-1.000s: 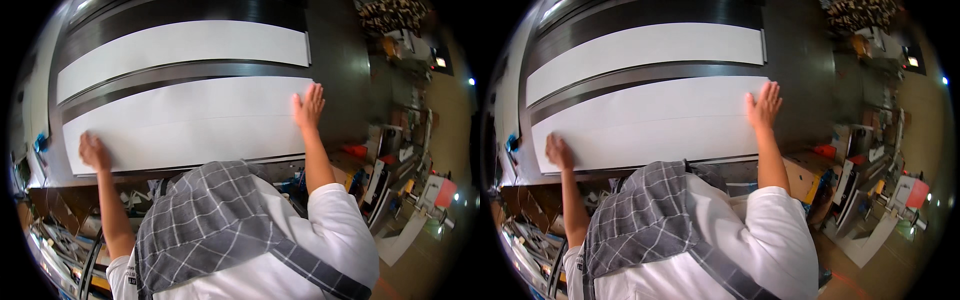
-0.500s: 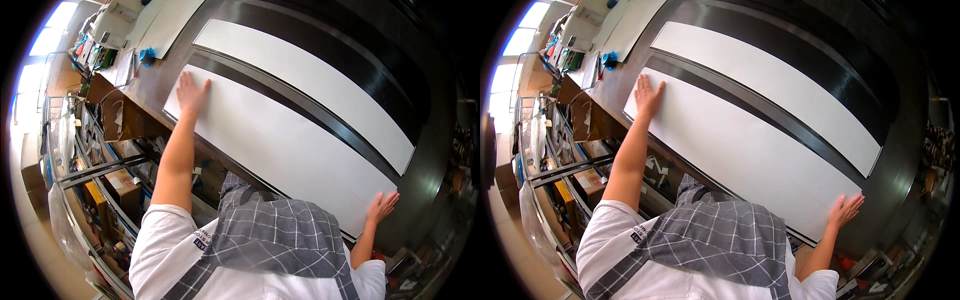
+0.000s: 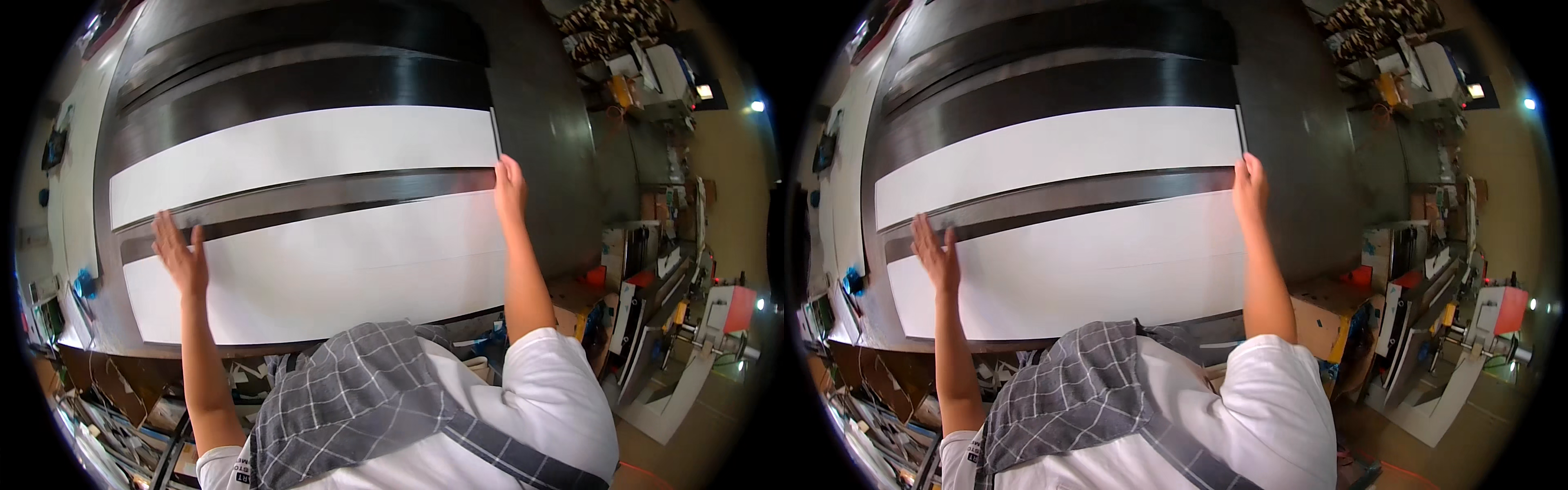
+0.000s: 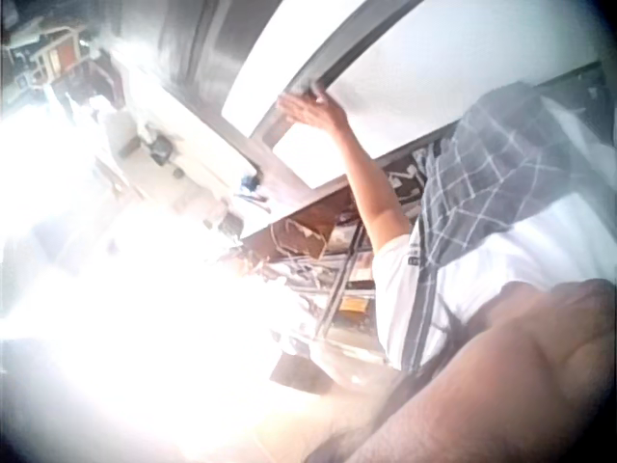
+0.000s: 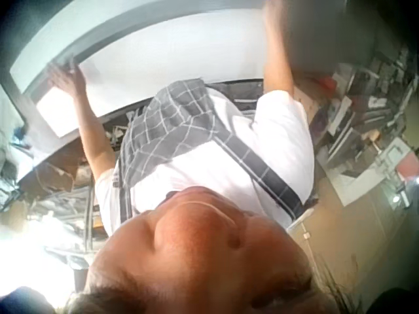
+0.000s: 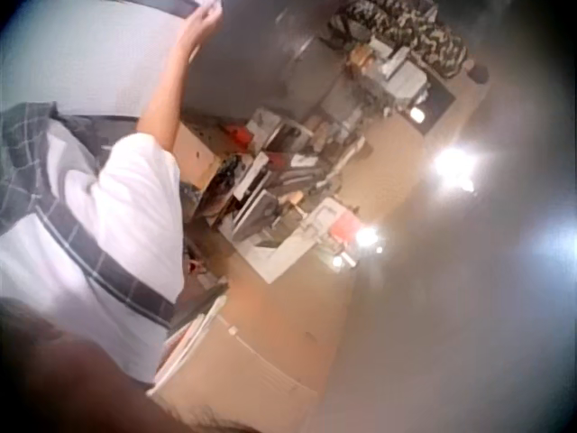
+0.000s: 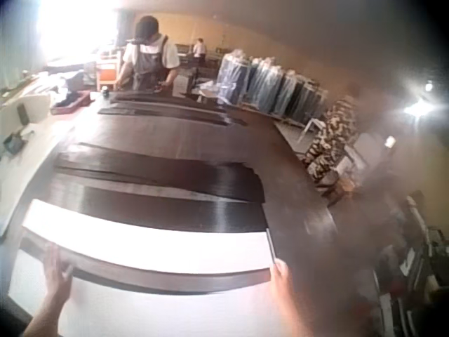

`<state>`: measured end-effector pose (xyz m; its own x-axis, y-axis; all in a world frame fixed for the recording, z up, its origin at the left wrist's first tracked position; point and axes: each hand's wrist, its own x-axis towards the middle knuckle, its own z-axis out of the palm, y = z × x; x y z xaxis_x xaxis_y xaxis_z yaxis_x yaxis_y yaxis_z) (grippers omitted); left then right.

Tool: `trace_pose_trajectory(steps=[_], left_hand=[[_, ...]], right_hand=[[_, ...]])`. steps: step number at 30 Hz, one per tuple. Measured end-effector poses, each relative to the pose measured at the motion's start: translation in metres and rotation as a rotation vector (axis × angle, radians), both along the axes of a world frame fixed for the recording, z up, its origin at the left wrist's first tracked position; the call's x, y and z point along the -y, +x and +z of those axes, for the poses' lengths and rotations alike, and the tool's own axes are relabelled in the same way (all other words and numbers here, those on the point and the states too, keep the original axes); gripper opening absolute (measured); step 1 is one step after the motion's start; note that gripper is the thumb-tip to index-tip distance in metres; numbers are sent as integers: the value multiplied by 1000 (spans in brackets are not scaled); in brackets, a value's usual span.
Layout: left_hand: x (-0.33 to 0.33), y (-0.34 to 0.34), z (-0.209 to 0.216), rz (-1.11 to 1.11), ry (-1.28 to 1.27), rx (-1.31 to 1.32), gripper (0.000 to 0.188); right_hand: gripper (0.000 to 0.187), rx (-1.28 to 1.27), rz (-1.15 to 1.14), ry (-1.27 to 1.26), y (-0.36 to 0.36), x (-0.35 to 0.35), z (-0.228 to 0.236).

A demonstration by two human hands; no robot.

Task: The person repeatedly places white rectangular panels onto a dark curved surface, aligns them, and then removes them. This cycle of placement and removal is performed multiple times without a final stacking or storage state shown.

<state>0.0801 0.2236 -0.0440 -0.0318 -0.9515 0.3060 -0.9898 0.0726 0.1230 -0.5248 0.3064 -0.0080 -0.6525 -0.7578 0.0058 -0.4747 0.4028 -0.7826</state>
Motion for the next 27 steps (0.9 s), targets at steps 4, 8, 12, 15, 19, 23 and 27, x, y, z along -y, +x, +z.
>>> trace_pose_trajectory(steps=[4,8,12,15,19,23,27], left_hand=[[21,-108,18,-173,249,79,72],[9,-167,32,-289,309,15,77],[5,-187,37,-315,338,1,78],[6,-186,44,-277,324,-44,79],[11,-183,53,-291,260,-106,79],[22,-168,53,-289,98,-70,73],[22,-146,57,-357,-41,-68,54]], right_hand=[[40,-201,-66,230,-41,48,-19],[41,-483,-65,343,-53,64,-30],[32,-161,-105,81,-84,62,-27],[24,287,84,127,-71,62,49],[23,526,218,81,-50,45,123],[22,718,144,-17,-54,6,126],[14,784,19,156,-57,-37,83]])
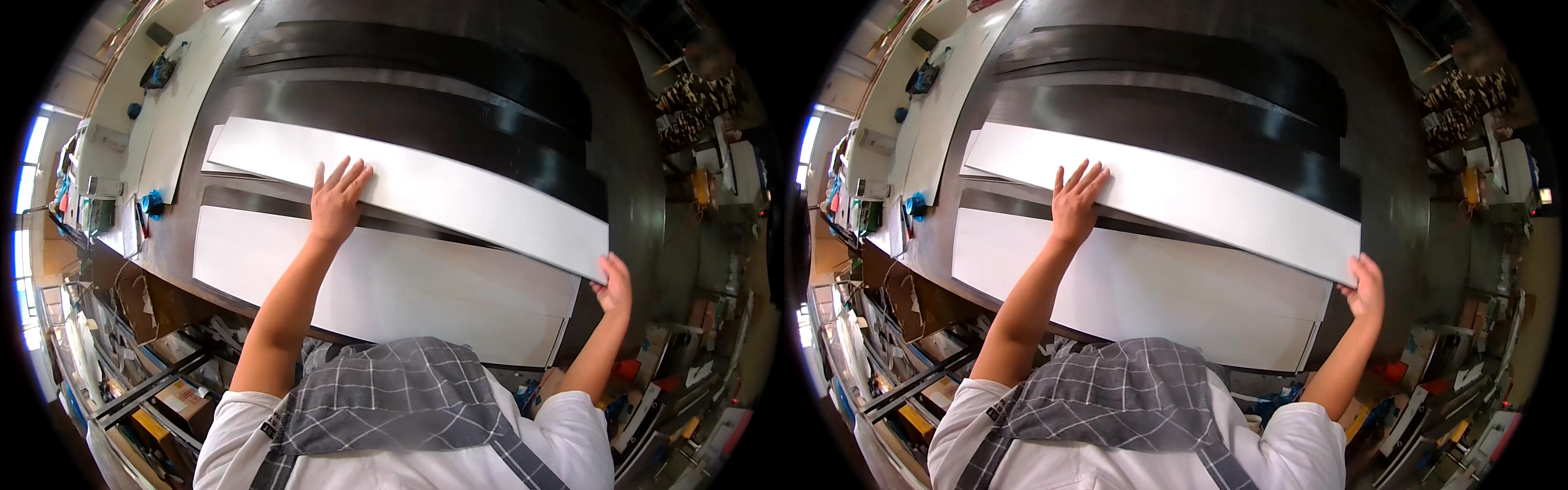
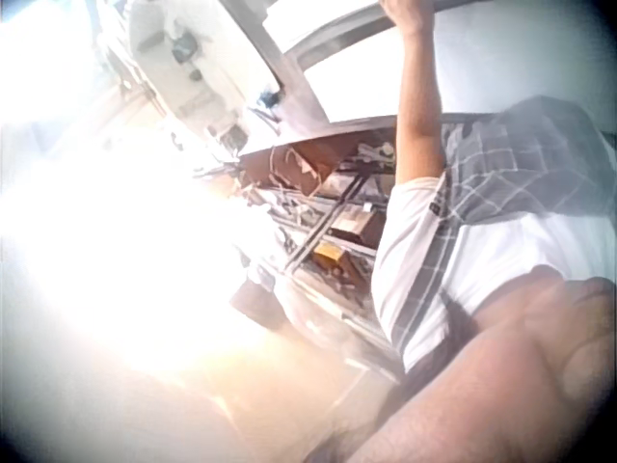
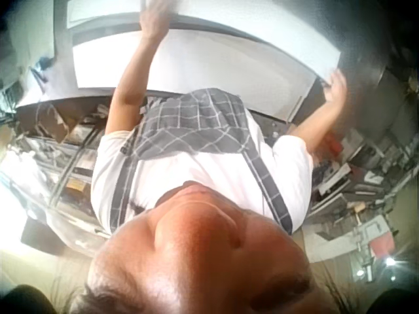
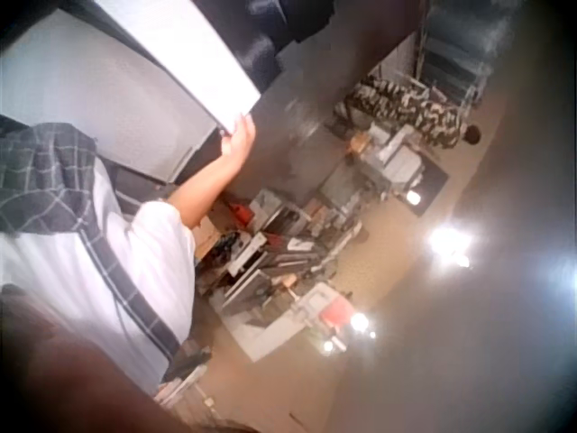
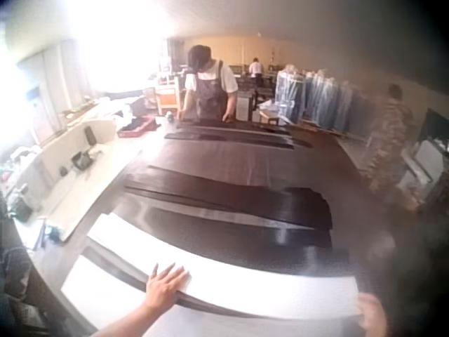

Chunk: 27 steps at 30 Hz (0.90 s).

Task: The person repeatedly places white rectangular panels onto a dark curved surface, aligns them, and then removes them. This cycle of placement and removal is performed multiple times without a final stacking or storage state shown.

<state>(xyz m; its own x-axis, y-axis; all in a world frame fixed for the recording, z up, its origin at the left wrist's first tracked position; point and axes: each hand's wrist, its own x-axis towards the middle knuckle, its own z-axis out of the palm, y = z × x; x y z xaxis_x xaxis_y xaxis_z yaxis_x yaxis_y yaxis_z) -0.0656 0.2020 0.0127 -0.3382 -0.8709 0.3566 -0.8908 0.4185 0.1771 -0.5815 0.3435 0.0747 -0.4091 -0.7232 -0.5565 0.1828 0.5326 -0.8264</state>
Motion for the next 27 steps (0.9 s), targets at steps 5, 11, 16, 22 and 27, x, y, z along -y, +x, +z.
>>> trace_pose_trajectory(steps=[5,11,16,22,27], left_hand=[[-101,34,-8,-68,152,73,46],[-196,48,8,-129,622,-54,73],[-185,45,-1,5,576,-56,82],[-156,41,-11,18,560,118,81],[-151,41,-14,6,570,140,78]], right_hand=[[14,-109,247,336,-3,-66,-51],[31,-667,709,866,4,-77,-36],[37,-973,730,457,17,34,-19],[23,-99,147,-181,-6,207,-47],[35,-55,-101,-208,-24,307,-69]])
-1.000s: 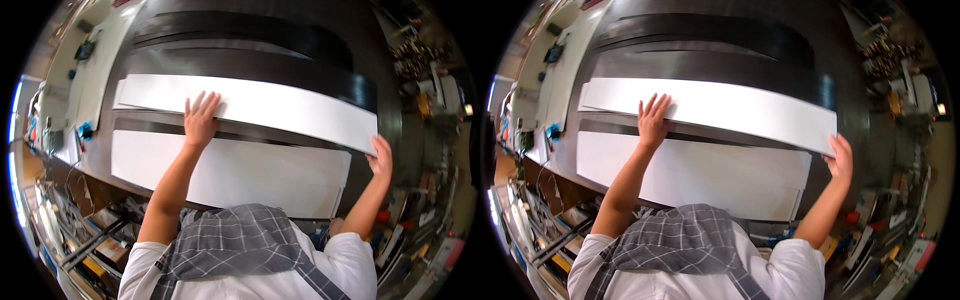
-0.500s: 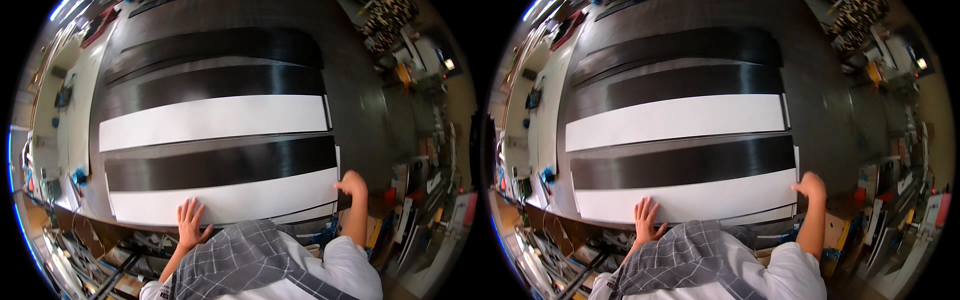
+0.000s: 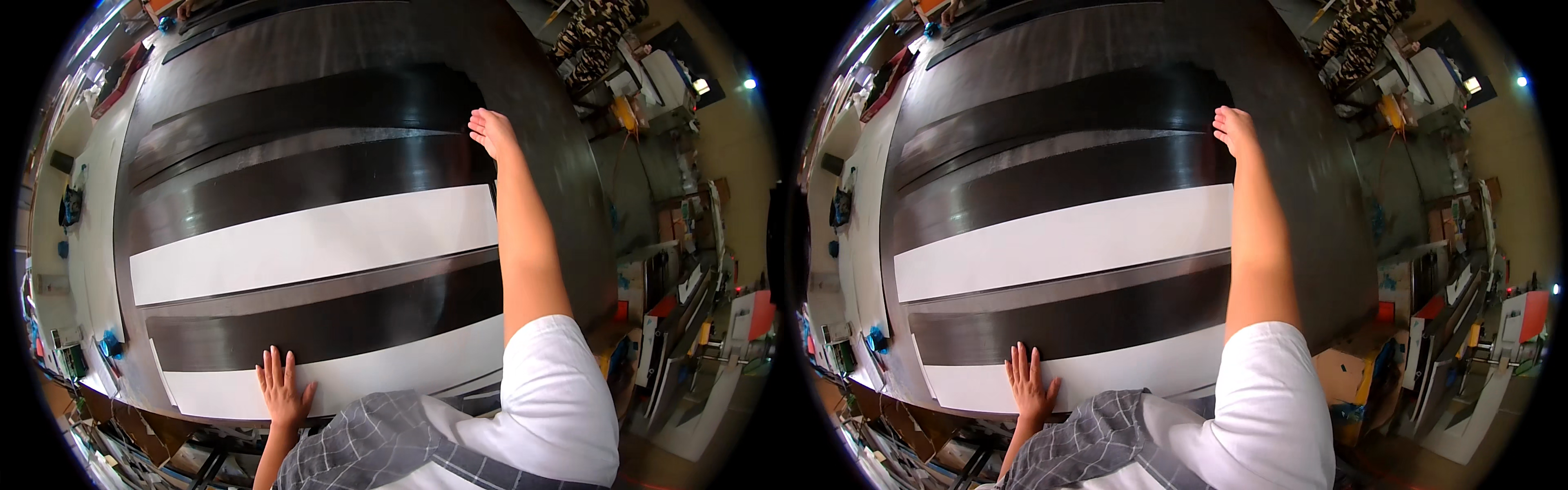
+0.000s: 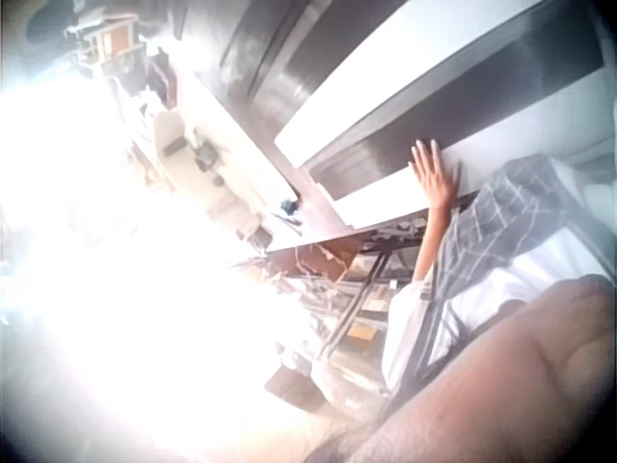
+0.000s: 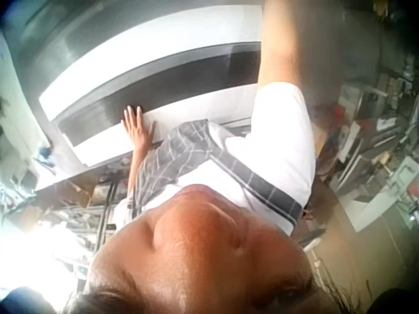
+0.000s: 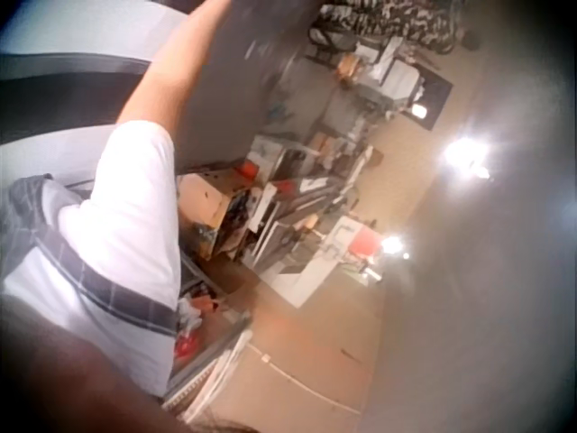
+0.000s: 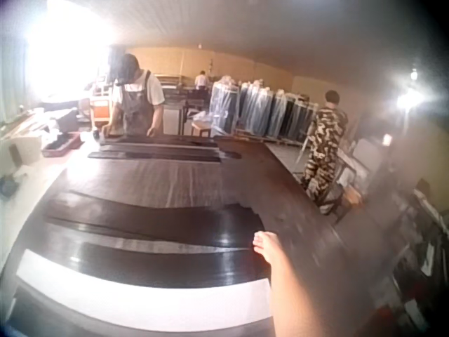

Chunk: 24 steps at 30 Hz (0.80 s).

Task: The person repeatedly places white rectangular panels onto a dark curved surface, aligns them, and then removes them. This cycle of placement and removal is performed multiple times without a final stacking or storage state shown.

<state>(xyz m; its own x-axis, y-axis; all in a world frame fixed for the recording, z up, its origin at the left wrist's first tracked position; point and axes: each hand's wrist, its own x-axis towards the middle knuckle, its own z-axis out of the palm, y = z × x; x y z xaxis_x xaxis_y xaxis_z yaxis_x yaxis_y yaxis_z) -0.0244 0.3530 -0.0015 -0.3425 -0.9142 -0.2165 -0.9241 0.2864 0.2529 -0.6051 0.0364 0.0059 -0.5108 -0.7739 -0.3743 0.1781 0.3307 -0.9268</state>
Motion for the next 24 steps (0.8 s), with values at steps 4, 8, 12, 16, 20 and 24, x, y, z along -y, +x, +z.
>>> trace_pose_trajectory(steps=[4,8,12,16,20,24], left_hand=[[-1,0,-2,3,-11,-21,77],[2,-4,3,43,-52,-113,72],[26,-18,14,113,-162,-332,61],[72,-47,9,427,17,-910,41],[126,-86,11,672,632,-1654,57],[163,-114,4,589,884,-2057,75]], right_hand=[[29,-108,-99,139,-8,35,-10],[19,-298,-28,232,-9,43,-3],[22,-498,268,-9,22,25,34],[25,-445,355,-248,131,-73,101],[28,-70,796,-567,163,-177,99],[33,-91,730,-232,168,-237,102]])
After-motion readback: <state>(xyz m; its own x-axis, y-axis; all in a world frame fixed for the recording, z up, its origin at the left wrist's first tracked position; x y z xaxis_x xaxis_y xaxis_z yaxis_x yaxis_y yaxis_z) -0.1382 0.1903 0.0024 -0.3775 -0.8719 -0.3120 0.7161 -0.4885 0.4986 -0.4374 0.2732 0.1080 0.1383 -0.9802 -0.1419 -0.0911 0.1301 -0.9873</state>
